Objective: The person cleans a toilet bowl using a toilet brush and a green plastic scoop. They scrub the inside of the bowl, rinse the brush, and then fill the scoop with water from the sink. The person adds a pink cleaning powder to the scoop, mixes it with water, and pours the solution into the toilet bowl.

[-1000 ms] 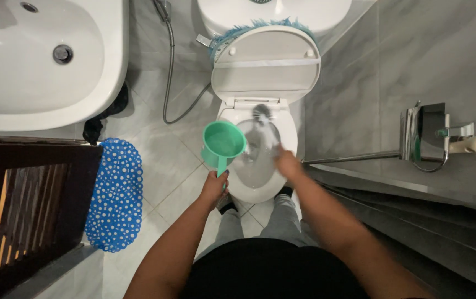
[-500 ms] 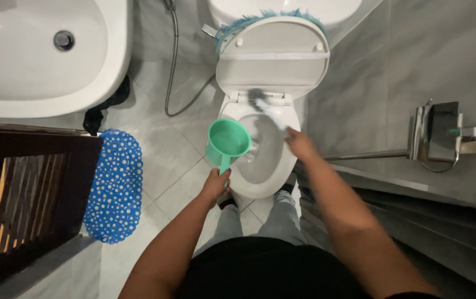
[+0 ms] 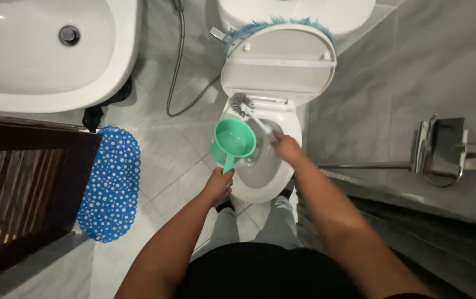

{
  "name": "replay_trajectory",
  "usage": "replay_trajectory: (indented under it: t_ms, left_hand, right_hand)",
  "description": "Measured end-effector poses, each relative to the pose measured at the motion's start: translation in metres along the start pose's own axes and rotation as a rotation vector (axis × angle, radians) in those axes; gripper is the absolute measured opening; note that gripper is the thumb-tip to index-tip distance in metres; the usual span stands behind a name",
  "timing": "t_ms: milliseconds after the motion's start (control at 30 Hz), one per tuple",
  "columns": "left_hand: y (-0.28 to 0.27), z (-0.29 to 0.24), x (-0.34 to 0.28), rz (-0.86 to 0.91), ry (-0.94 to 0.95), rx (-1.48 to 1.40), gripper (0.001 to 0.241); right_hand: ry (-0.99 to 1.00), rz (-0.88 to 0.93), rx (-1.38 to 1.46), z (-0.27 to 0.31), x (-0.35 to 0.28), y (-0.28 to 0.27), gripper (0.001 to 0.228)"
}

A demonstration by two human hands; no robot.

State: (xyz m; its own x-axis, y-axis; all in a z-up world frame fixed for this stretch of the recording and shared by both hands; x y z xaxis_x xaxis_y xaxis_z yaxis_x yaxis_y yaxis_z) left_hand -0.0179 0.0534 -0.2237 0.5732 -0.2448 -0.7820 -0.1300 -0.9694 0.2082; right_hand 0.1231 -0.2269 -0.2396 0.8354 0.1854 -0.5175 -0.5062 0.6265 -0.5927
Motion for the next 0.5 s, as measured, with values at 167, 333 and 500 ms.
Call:
replay_trajectory:
  t_ms: [167,333,500]
  left_hand:
    - [-0.006,-0.006,-0.002,0.018,-0.009,0.031,0.033]
    - [-0.010,-0.001,0.010,0.013,-0.009,-0.075,0.035]
    - [-0.022,-0.004,-0.001,-0.045,0.009,-0.061,0.032]
  right_hand:
    - [0.205,-0.036,0.207,-0.093,-0.057,-0.034,0.059]
    - [0.161,-0.057,-0.211,-0.053,-0.037,0.002,0.056]
    - [-0.002,0.096,-0.265,0.072,-0.043,0.038,0.055]
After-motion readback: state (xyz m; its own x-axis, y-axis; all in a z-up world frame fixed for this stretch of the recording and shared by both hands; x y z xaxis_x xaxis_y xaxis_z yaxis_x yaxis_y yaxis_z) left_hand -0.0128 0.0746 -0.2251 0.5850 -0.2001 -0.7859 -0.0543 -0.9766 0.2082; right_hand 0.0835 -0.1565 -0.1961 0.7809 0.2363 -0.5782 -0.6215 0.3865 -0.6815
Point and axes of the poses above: each hand's wrist, its own x-axis towards the middle knuckle, its own y-axis out of the palm, z = x × y, the point moved 8 cm from there along x, towards the middle knuckle, and after that the axes turned 9 degrees about z, right-handed, at the moved point
